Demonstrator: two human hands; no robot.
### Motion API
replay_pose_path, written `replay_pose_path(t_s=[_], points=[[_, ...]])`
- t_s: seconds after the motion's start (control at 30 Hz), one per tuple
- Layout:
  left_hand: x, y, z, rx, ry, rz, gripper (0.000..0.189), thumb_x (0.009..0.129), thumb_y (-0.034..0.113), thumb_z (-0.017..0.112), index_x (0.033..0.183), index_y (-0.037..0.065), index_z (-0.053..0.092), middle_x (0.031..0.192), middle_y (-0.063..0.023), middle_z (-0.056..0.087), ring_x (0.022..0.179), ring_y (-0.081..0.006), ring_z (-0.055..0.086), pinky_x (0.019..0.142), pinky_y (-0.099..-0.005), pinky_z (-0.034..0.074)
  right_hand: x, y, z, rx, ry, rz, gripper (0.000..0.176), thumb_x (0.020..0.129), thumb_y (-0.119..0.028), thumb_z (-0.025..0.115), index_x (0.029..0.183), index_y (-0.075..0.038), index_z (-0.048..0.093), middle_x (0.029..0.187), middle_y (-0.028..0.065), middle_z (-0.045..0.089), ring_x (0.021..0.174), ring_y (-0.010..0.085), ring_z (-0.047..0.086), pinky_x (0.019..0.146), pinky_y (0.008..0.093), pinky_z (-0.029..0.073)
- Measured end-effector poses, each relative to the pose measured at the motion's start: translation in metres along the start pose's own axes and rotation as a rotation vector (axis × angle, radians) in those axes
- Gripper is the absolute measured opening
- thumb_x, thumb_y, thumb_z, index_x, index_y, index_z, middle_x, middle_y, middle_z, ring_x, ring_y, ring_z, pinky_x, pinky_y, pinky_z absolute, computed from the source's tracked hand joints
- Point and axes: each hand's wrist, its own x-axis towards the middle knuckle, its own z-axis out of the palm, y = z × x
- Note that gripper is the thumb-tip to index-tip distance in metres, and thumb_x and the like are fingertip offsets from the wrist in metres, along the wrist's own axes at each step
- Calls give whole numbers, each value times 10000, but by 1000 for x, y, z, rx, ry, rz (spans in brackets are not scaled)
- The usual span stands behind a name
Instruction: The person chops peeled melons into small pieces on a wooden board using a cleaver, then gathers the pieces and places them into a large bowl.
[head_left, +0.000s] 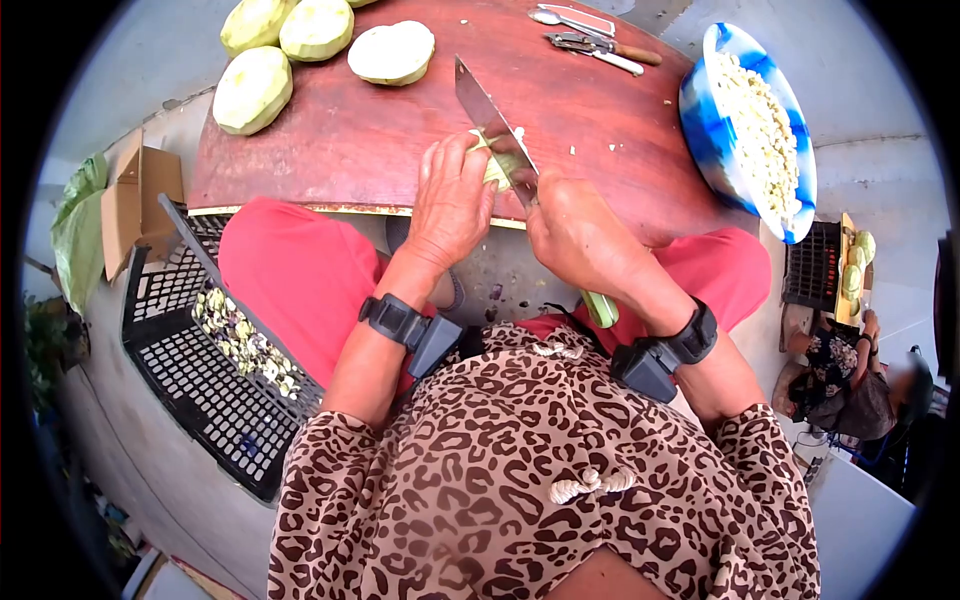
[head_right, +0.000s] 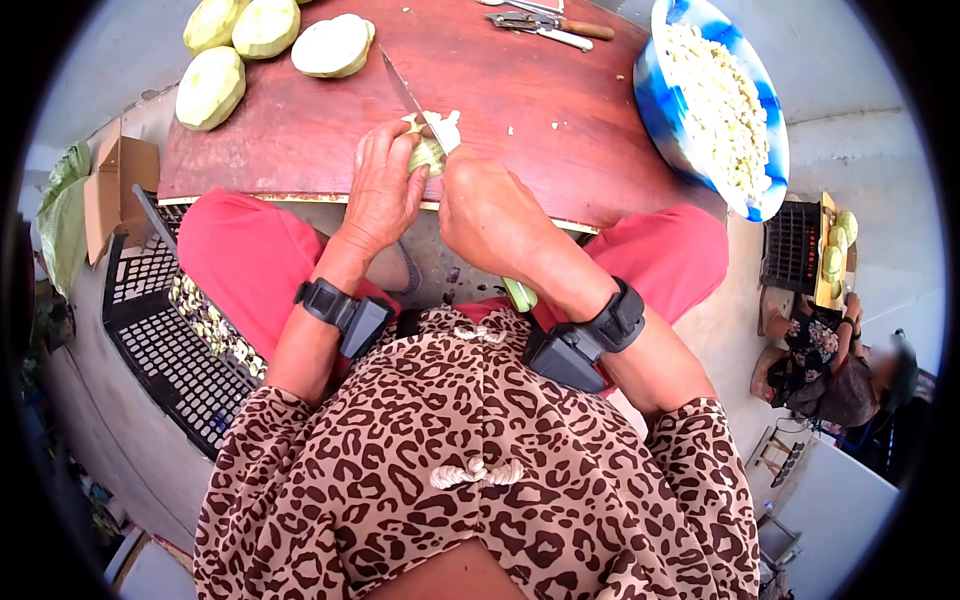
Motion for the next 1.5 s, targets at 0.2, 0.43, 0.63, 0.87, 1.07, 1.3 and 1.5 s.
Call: replay_pose_path(t_s=[0.2,0.43,0.63,0.87,1.07,1.3,1.5], points=[[-1,-1,0,-32,-2,-9,470,793,23,668,1228,-2,491,1296,-209,475,1216,-417,458,1039,-482,381,11,3,6,-21,-6,-45,156,814,-7,546,903,120,546,777,369,622,780,520,650,675,539,536],[-1,-2,-1,-53,-5,-10,455,802,19,667,1218,-5,484,1286,-213,478,1211,-419,471,1019,-477,403,11,12,44,-80,53,72,224,842,-58,566,986,102,507,855,332,651,816,490,660,719,542,534],[-3,-7,2,-107,25,-31,533,802,49,685,1275,-7,448,1320,-228,462,1202,-423,478,1022,-466,415,12,34,44,58,147,-12,190,881,-54,578,981,88,502,791,324,637,784,506,632,690,544,504],[-6,-5,-5,-91,68,-36,620,763,85,714,1307,0,428,1349,-228,439,1223,-426,445,1059,-481,362,3,19,23,96,185,-1,177,908,-53,578,1016,79,533,873,332,644,865,498,633,726,525,504],[-7,-6,-4,-48,49,-39,564,751,97,720,1252,10,476,1312,-212,459,1188,-414,455,1033,-484,366,-5,9,20,74,118,-32,164,891,-45,556,944,96,492,693,323,615,706,511,637,625,560,500],[-6,-5,-6,-58,45,-16,493,745,77,724,1189,14,519,1264,-199,493,1170,-409,466,1020,-481,377,-6,3,19,6,88,-39,184,865,-2,535,1005,113,510,737,360,605,750,522,628,664,563,489],[-5,-3,-10,-75,18,-30,480,743,51,723,1178,16,524,1259,-193,502,1175,-407,466,1020,-477,382,2,-2,15,-22,51,-48,140,845,-5,539,909,118,524,736,360,606,750,518,636,667,556,503]])
